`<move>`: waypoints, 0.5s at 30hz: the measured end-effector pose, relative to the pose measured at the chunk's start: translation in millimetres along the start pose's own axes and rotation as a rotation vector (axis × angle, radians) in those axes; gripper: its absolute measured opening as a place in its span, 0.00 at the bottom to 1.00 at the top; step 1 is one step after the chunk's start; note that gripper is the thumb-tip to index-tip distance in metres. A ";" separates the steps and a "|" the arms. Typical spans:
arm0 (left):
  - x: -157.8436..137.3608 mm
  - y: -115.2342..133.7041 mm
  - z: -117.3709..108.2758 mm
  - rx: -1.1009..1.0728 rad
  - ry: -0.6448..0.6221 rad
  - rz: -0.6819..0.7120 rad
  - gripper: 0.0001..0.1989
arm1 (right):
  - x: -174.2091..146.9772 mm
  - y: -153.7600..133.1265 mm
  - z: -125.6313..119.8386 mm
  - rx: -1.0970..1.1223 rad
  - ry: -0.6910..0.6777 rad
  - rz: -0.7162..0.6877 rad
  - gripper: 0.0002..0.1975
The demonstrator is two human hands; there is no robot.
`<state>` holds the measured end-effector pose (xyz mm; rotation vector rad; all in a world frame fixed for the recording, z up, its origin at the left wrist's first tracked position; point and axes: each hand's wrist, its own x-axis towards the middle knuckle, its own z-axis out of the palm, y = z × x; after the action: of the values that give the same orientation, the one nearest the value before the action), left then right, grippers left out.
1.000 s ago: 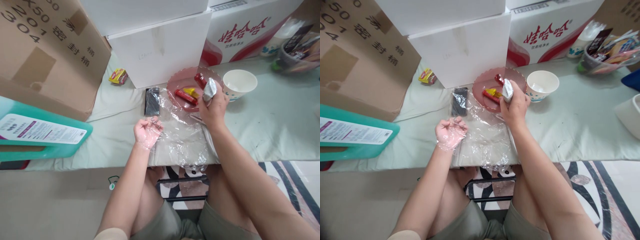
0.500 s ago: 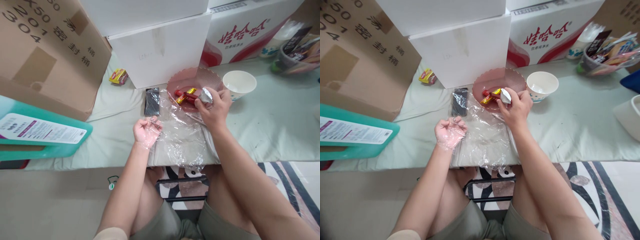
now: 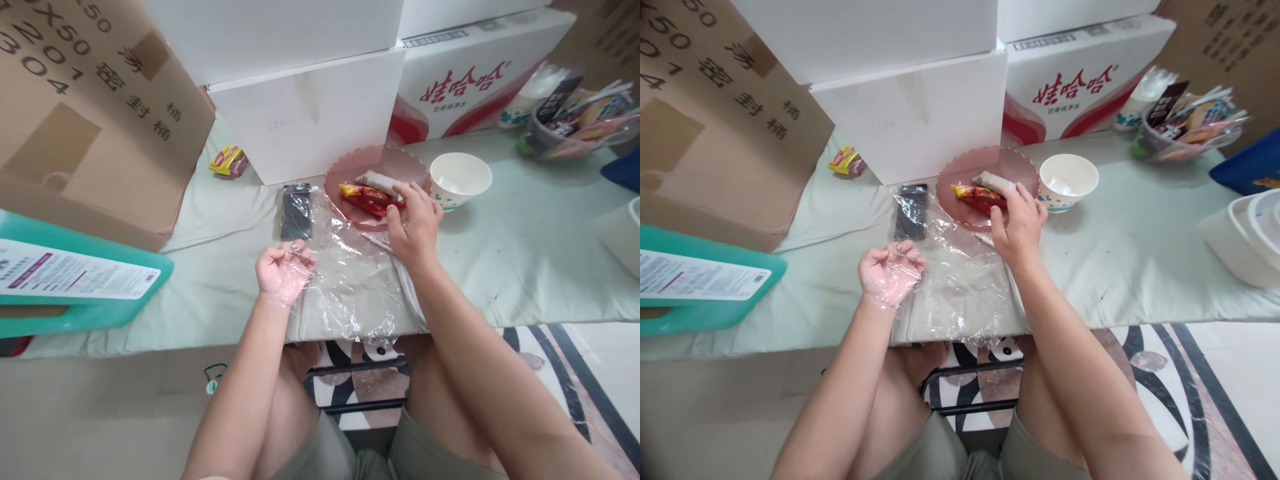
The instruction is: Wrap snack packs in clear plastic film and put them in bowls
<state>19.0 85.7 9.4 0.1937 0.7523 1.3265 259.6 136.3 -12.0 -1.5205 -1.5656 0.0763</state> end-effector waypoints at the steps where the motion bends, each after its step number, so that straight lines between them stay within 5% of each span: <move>1: 0.2 0.0 0.0 -0.005 0.001 0.001 0.14 | -0.2 1.0 -0.9 0.007 0.016 -0.009 0.19; 9: 2.5 -0.8 6.9 0.021 0.045 0.004 0.16 | -4.1 23.8 -30.7 0.241 0.206 0.028 0.15; 13: 5.9 -2.4 13.1 0.076 0.082 0.014 0.19 | 30.5 100.3 -52.1 0.443 0.518 0.354 0.16; 15: 9.1 -4.0 15.1 0.105 0.107 0.015 0.19 | 59.5 153.7 -67.9 0.460 0.558 0.541 0.14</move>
<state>31.7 97.3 15.1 0.2137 0.9136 1.3209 429.7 184.8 -34.0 -1.3917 -0.6194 0.2727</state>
